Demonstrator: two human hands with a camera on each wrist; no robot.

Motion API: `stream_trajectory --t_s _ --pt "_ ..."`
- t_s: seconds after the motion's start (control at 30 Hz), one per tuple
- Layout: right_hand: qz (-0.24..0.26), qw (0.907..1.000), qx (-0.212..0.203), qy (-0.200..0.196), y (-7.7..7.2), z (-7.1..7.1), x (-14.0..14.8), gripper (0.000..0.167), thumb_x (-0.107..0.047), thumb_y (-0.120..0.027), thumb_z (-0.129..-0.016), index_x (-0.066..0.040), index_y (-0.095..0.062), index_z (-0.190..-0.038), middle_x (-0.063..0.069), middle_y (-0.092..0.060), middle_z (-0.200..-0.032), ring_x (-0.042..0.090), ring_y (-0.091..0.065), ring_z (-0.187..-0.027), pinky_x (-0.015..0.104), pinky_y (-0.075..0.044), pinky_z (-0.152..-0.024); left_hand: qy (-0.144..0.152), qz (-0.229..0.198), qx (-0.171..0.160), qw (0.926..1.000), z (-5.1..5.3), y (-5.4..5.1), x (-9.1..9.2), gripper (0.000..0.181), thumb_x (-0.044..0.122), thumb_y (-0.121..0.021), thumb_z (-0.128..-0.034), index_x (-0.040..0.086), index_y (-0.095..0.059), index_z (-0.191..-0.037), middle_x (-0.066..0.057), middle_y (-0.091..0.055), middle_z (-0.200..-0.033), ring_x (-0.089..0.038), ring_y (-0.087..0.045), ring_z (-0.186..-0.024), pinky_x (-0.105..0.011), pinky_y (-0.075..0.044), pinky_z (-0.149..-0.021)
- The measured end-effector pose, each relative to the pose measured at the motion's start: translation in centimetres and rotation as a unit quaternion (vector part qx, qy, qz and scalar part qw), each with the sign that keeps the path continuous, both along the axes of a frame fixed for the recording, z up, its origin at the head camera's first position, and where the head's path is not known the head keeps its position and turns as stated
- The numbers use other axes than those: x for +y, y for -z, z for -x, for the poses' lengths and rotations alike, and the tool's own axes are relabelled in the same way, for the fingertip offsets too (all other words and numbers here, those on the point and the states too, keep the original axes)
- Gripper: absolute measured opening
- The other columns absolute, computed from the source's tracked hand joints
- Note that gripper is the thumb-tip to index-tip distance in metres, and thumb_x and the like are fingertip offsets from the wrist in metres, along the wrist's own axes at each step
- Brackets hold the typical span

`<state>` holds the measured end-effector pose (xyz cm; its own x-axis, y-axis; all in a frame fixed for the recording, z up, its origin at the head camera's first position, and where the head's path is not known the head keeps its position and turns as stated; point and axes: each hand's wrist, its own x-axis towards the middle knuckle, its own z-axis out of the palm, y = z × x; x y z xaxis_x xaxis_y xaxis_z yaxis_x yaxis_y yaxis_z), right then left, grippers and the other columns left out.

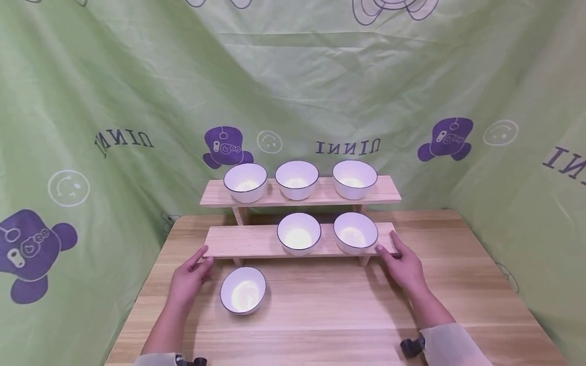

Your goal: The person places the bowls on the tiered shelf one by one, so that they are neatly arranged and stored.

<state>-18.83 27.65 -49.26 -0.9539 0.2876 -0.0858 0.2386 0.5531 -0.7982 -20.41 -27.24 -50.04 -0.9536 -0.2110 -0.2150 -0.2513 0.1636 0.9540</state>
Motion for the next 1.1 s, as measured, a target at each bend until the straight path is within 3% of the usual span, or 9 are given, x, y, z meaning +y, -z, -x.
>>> stream_trajectory --t_s 0.13,0.3,0.57,0.7,0.8,0.93,1.1 --pt "0.013 0.9998 0.005 0.011 0.2 0.0 0.0 0.085 -0.063 -0.062 -0.098 -0.027 -0.024 -0.165 0.026 -0.031 -0.163 0.047 -0.030 -0.149 0.059 -0.025 -0.123 0.011 0.008 0.003 0.9999 -0.8 -0.3 0.4 0.062 0.036 -0.074 -0.0987 0.025 -0.050 -0.155 -0.017 -0.066 -0.134 -0.016 -0.074 -0.102 -0.023 -0.058 -0.093" --pt "0.018 0.9998 0.008 0.010 0.3 0.0 0.0 0.086 -0.062 -0.062 -0.097 -0.026 -0.023 -0.165 0.021 -0.025 -0.167 0.047 -0.023 -0.152 0.058 -0.021 -0.125 0.043 0.053 0.007 0.9976 -1.7 -0.7 1.0 0.064 0.038 -0.074 -0.0983 0.028 -0.049 -0.156 -0.012 -0.065 -0.133 -0.007 -0.068 -0.105 -0.017 -0.055 -0.090" --pt "0.030 0.9994 0.006 0.015 0.5 -0.1 -0.1 0.087 -0.061 -0.064 -0.097 -0.026 -0.023 -0.165 0.017 -0.025 -0.168 0.044 -0.023 -0.153 0.056 -0.020 -0.126 0.117 0.086 0.044 0.9884 -2.8 -0.7 1.8 0.069 0.036 -0.073 -0.0986 0.019 -0.044 -0.159 -0.015 -0.059 -0.143 -0.031 -0.058 -0.130 -0.016 -0.051 -0.097" --pt "0.036 0.9992 0.006 0.017 0.6 -0.1 -0.1 0.087 -0.061 -0.065 -0.097 -0.027 -0.023 -0.165 0.017 -0.025 -0.167 0.043 -0.023 -0.154 0.055 -0.021 -0.126 0.164 0.092 0.054 0.9806 -3.3 -0.3 2.2 0.078 0.034 -0.075 -0.0970 0.015 -0.037 -0.162 -0.019 -0.052 -0.150 -0.039 -0.051 -0.138 -0.036 -0.047 -0.112" --pt "0.040 0.9990 0.007 0.017 0.6 0.1 0.0 0.088 -0.062 -0.065 -0.096 -0.028 -0.022 -0.165 0.015 -0.025 -0.168 0.042 -0.022 -0.154 0.056 -0.020 -0.126 0.194 0.076 0.063 0.9760 -3.7 -0.1 2.5 0.088 0.028 -0.081 -0.0927 0.013 -0.031 -0.163 -0.023 -0.045 -0.156 -0.044 -0.044 -0.143 -0.051 -0.039 -0.116" --pt "0.038 0.9991 0.010 0.016 0.8 0.1 0.1 0.090 -0.064 -0.065 -0.095 -0.027 -0.022 -0.165 0.012 -0.025 -0.168 0.042 -0.022 -0.154 0.056 -0.021 -0.126 0.221 0.078 0.076 0.9692 -4.0 0.3 3.0 0.101 0.021 -0.089 -0.0839 0.013 -0.029 -0.164 -0.025 -0.041 -0.157 -0.046 -0.041 -0.144 -0.051 -0.036 -0.117" --pt "0.032 0.9991 0.021 0.016 1.0 0.0 0.1 0.089 -0.063 -0.065 -0.096 -0.024 -0.024 -0.165 0.014 -0.027 -0.167 0.043 -0.025 -0.153 0.056 -0.022 -0.125 0.232 0.144 0.103 0.9564 -4.5 0.7 3.6 0.115 0.028 -0.097 -0.0722 0.010 -0.029 -0.164 -0.022 -0.044 -0.155 -0.043 -0.041 -0.144 -0.055 -0.028 -0.121"
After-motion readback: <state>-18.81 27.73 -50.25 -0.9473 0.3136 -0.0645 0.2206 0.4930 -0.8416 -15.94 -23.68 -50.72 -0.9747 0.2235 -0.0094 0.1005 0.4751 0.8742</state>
